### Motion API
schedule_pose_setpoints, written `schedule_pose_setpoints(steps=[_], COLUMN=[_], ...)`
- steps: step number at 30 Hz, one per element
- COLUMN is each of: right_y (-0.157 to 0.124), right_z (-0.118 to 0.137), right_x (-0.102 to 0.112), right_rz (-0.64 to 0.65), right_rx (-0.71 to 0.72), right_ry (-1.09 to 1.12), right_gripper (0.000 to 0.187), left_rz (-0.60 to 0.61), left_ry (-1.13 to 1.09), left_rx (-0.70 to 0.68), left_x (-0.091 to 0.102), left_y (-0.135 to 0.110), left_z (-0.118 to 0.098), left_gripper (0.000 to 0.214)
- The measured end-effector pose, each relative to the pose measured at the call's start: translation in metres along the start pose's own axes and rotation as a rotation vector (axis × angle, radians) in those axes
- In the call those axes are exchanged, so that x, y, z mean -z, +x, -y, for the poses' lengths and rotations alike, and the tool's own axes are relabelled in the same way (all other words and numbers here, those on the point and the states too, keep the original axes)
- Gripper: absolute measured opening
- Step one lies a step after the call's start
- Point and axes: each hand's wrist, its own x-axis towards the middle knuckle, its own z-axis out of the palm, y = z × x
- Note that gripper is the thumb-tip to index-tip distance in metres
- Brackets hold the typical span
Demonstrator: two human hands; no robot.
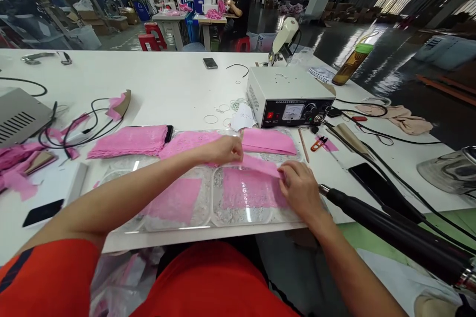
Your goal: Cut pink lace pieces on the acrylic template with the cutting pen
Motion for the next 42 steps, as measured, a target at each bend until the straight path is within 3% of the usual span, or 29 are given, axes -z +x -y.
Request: schedule_pose_setpoints(steps=[6, 14, 33, 42], right_y=[-0.047, -0.057, -0.065, -0.062], right_z=[0.013, 0.008, -0.004, 0.000], right_x=[0.011, 0.012, 0.013, 0.029], right_rz=[-0.003, -0.027, -0.020, 0.028], right_rx=[0.086, 0.138, 0.093, 0.082], right_ry=[0.044, 0.087, 0.174, 0.275], right_gripper=[0.022, 0.024, 0.036, 0.041], left_rz=[0.051, 0.034, 0.040, 0.054], left_ry=[-0.018, -0.010, -0.076, -0.119], left_rx=[-0.039, -0.047, 0.059, 0.094], left_x=[-0.033, -0.054, -0.062, -0.060], left_y=[-0.046, -0.063, -0.061, -0.061], left_z=[-0.018, -0.022, -0.019, -0.021], left_gripper=[0.016, 0.016, 0.017, 0.019])
